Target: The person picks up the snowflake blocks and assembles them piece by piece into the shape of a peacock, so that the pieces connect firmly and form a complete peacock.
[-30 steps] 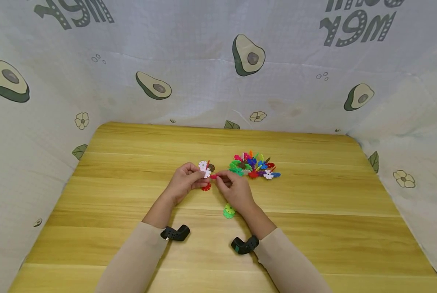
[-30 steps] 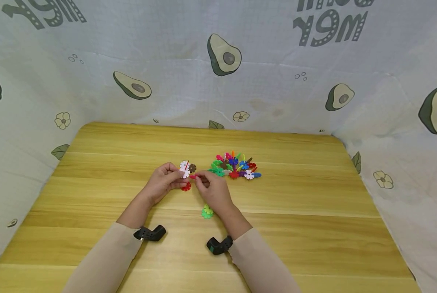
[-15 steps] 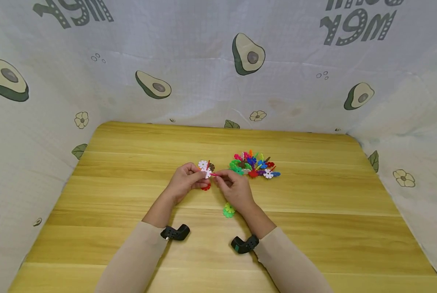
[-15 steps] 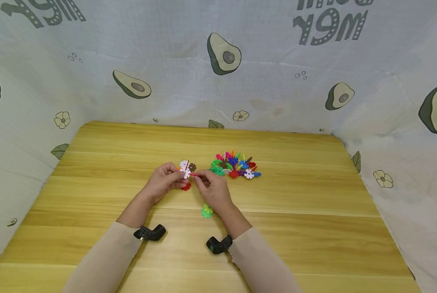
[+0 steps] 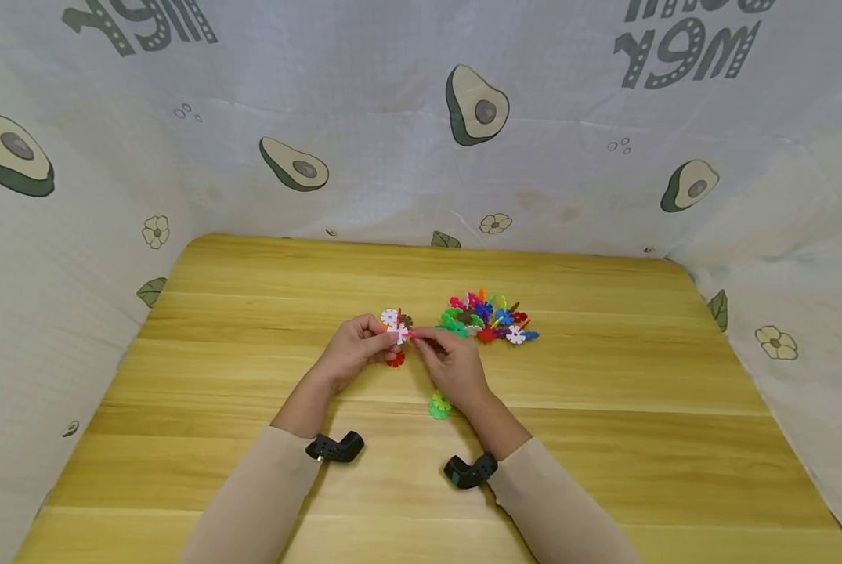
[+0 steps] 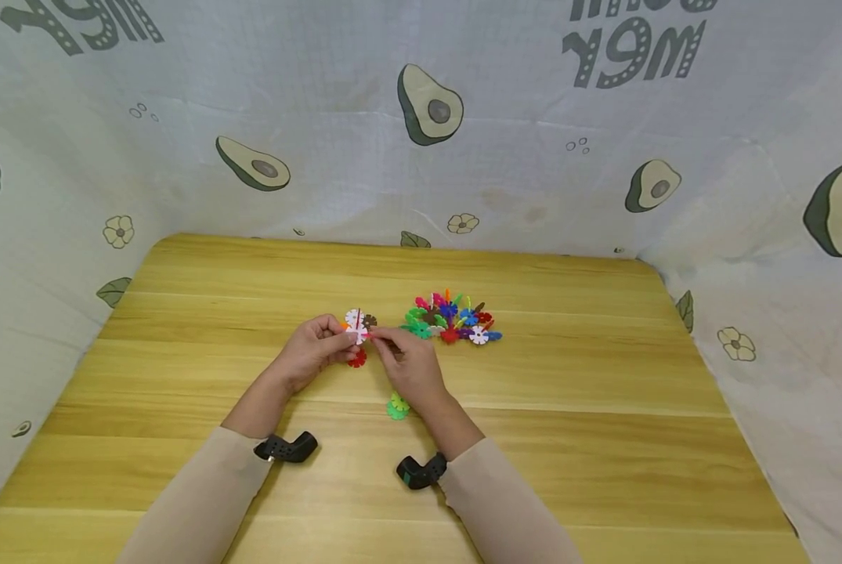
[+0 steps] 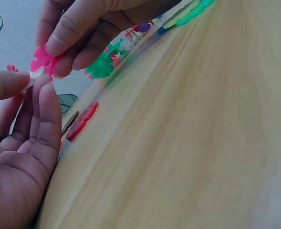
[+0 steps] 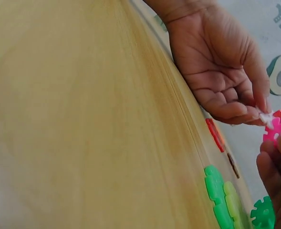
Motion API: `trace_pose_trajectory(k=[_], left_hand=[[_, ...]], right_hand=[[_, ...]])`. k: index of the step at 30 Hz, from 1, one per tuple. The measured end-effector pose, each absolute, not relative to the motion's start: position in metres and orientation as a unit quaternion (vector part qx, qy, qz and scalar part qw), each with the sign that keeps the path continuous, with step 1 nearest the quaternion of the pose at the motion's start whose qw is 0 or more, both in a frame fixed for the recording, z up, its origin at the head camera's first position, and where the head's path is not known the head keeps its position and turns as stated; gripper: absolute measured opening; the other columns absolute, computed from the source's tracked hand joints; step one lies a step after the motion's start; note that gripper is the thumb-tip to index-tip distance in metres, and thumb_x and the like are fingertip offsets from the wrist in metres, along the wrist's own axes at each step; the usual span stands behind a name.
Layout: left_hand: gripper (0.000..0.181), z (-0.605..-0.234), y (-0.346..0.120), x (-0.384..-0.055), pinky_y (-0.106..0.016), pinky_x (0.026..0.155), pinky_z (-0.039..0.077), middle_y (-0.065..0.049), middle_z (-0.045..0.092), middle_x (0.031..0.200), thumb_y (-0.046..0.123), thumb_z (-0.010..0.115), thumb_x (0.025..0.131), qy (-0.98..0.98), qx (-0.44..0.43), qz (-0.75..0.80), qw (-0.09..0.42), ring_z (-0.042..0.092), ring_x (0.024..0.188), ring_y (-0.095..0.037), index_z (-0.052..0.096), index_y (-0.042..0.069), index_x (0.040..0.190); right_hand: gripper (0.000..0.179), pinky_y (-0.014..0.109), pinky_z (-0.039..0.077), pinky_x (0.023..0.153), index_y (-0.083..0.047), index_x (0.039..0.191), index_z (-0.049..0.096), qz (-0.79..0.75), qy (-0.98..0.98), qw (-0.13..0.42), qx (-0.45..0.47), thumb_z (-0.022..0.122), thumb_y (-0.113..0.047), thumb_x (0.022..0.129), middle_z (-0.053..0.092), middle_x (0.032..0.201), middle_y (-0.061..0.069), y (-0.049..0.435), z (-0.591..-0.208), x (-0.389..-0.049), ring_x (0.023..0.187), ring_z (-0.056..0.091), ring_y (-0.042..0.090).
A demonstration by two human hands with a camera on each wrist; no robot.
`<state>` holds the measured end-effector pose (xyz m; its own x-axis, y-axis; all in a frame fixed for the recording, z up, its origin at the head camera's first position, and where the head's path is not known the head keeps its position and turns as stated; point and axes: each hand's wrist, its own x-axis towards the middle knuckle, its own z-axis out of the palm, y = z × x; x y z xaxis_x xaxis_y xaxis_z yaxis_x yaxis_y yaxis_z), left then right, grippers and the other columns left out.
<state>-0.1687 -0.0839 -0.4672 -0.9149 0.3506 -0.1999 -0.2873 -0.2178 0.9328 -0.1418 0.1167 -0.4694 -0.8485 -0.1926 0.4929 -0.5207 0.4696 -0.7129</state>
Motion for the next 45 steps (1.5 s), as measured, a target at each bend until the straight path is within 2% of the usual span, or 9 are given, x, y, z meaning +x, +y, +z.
trace_pose_trajectory(k=[4,6,11,14,18,21,27,34,45], left_hand=[[0.016,-0.468,-0.084,-0.169,-0.020,0.077,0.062,-0.001,0.066,0.085,-0.006,0.058,0.099,0.569,-0.001,0.803,0.178,0.072,0.079,-0.010,0.048,0.007,0.097],[0.022,-0.467,-0.084,-0.170,-0.021,0.079,0.062,0.000,0.063,0.086,-0.008,0.058,0.098,0.554,-0.014,0.817,0.158,0.072,0.079,-0.010,0.045,0.007,0.108],[0.057,-0.465,-0.084,-0.171,-0.022,0.082,0.063,0.001,0.059,0.088,-0.010,0.057,0.098,0.542,-0.022,0.830,0.131,0.074,0.082,-0.010,0.035,0.009,0.147],[0.062,-0.465,-0.084,-0.171,-0.022,0.082,0.063,0.001,0.059,0.087,-0.009,0.058,0.098,0.548,-0.018,0.826,0.129,0.074,0.083,-0.010,0.035,0.008,0.153],[0.053,-0.466,-0.083,-0.170,-0.022,0.079,0.063,0.002,0.061,0.085,-0.007,0.059,0.098,0.558,-0.023,0.820,0.124,0.074,0.080,-0.011,0.040,0.002,0.147],[0.041,-0.467,-0.082,-0.170,-0.022,0.077,0.063,0.001,0.063,0.086,-0.007,0.060,0.097,0.558,-0.029,0.820,0.120,0.072,0.078,-0.011,0.047,0.001,0.135],[0.023,-0.468,-0.081,-0.170,-0.022,0.076,0.062,-0.002,0.065,0.092,-0.007,0.068,0.092,0.564,-0.034,0.816,0.122,0.070,0.078,-0.011,0.057,0.007,0.106],[0.019,-0.466,-0.081,-0.171,-0.023,0.072,0.063,0.001,0.069,0.086,-0.008,0.065,0.093,0.573,-0.021,0.807,0.141,0.071,0.075,-0.011,0.057,0.004,0.106],[0.018,-0.466,-0.078,-0.170,-0.022,0.064,0.061,0.002,0.071,0.078,-0.006,0.070,0.091,0.612,-0.003,0.776,0.149,0.070,0.067,-0.012,0.060,0.007,0.099]], right_hand=[[0.031,0.034,0.065,0.079,-0.001,0.123,0.067,0.475,-0.855,0.128,0.165,0.074,-0.006,0.094,0.075,0.108,0.016,0.116,-0.472,-0.142,0.093,0.076,0.025],[0.032,0.036,0.064,0.082,-0.003,0.122,0.067,0.449,-0.872,0.104,0.168,0.076,-0.009,0.092,0.074,0.111,0.014,0.115,-0.473,-0.142,0.097,0.074,0.025],[0.033,0.042,0.055,0.103,-0.012,0.122,0.072,0.318,-0.912,0.062,0.253,0.078,-0.022,0.092,0.072,0.126,0.005,0.111,-0.473,-0.140,0.117,0.065,0.024],[0.028,0.042,0.053,0.103,-0.013,0.120,0.074,0.282,-0.913,0.064,0.287,0.076,-0.023,0.093,0.075,0.123,0.002,0.109,-0.474,-0.140,0.115,0.064,0.023],[0.018,0.041,0.055,0.100,-0.013,0.112,0.077,0.285,-0.916,0.078,0.272,0.073,-0.020,0.096,0.078,0.111,0.001,0.107,-0.474,-0.139,0.108,0.067,0.022],[0.016,0.041,0.058,0.098,-0.010,0.110,0.077,0.291,-0.919,0.106,0.245,0.070,-0.017,0.098,0.078,0.107,0.005,0.106,-0.474,-0.139,0.104,0.071,0.023],[0.015,0.034,0.065,0.077,-0.004,0.109,0.075,0.346,-0.909,0.141,0.182,0.070,-0.008,0.096,0.078,0.100,0.010,0.106,-0.474,-0.139,0.090,0.075,0.021],[0.009,0.027,0.064,0.072,-0.002,0.099,0.071,0.478,-0.857,0.142,0.126,0.075,-0.004,0.091,0.075,0.093,0.012,0.105,-0.476,-0.139,0.082,0.075,0.021],[0.007,0.026,0.064,0.069,0.000,0.090,0.071,0.493,-0.826,0.195,0.191,0.077,0.002,0.086,0.075,0.091,0.015,0.107,-0.478,-0.140,0.078,0.076,0.026]])
